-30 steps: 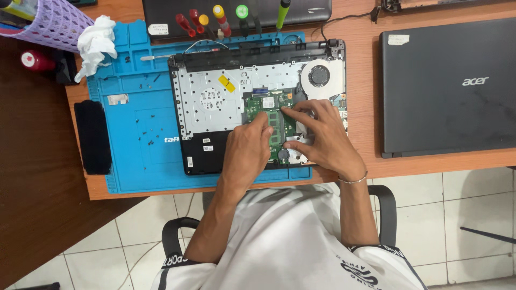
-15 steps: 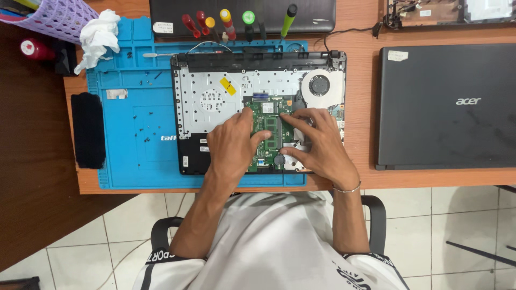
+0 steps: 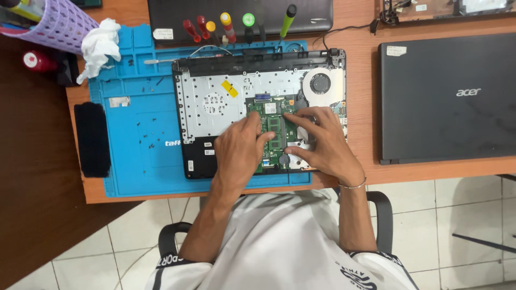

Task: The person works on the internal components of an open laptop, using a small tool to manipulate parts near the fan and internal circuitry. They pick up a RAM module from the table and install it into a slot on the motherboard, then press down on various connectors and cables.

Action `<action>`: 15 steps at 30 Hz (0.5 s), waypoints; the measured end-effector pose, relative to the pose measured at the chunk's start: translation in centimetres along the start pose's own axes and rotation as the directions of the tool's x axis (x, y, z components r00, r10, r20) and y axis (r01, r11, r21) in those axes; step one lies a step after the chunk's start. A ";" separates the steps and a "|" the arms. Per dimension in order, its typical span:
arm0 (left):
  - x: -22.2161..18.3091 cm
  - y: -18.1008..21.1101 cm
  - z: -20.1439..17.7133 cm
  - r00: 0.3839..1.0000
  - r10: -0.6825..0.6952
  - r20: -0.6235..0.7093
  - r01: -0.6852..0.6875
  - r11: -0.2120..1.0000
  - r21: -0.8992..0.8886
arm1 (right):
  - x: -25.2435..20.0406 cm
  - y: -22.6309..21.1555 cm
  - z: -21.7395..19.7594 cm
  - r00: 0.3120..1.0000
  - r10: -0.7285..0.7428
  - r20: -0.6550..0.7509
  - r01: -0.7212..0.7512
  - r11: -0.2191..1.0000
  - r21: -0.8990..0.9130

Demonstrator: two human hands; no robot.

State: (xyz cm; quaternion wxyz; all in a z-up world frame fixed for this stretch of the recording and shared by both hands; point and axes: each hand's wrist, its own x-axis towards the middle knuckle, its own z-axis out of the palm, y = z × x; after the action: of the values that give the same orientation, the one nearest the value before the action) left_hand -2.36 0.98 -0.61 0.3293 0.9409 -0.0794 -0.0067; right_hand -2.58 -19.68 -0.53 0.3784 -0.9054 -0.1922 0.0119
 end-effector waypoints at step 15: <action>-1.7 -4.1 -1.5 0.940 0.261 -0.219 -0.291 0.949 -0.118 | -3.3 0.4 0.6 0.887 0.194 -0.418 -0.157 0.980 0.121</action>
State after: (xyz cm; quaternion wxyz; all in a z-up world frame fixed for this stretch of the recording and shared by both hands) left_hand -3.37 5.31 -2.04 0.4026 0.8890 -0.1763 0.1287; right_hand -5.57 -20.76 -1.65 0.4464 -0.8828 -0.0210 -0.1445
